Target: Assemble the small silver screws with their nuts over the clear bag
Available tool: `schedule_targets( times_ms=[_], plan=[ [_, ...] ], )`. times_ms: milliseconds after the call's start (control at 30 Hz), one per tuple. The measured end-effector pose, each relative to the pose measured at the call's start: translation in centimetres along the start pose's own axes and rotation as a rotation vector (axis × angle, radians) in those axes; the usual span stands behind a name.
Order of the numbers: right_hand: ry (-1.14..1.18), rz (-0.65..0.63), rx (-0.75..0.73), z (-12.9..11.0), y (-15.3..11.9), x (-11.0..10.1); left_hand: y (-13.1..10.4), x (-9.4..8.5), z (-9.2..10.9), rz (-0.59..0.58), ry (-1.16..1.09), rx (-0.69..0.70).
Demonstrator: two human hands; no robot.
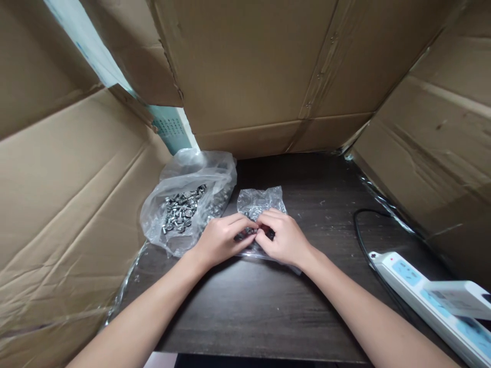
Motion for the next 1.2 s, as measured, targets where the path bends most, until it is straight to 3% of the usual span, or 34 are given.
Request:
schedule_targets(
  times_ms=[367,767,1200],
  plan=[
    [-0.001,-0.008,0.043,0.13,0.18,-0.05,0.06,-0.08,-0.11,-0.010,-0.003,-0.023],
    [0.073,-0.030,-0.041,0.29,0.21,-0.20,-0.01,-0.39,-0.48,-0.015,-0.004,-0.074],
    [0.004,-0.018,-0.001,0.10,0.01,-0.02,0.18,0.02,0.22,0.001,0.004,0.011]
  ],
)
Point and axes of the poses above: each hand's wrist, its own y-axis towards the middle knuckle, its own x-axis out of the palm, z = x × y, the point moved 6 cm from there along y, towards the middle knuckle, and after that the axes turned 11 degrees about x, right-handed, at the moved point
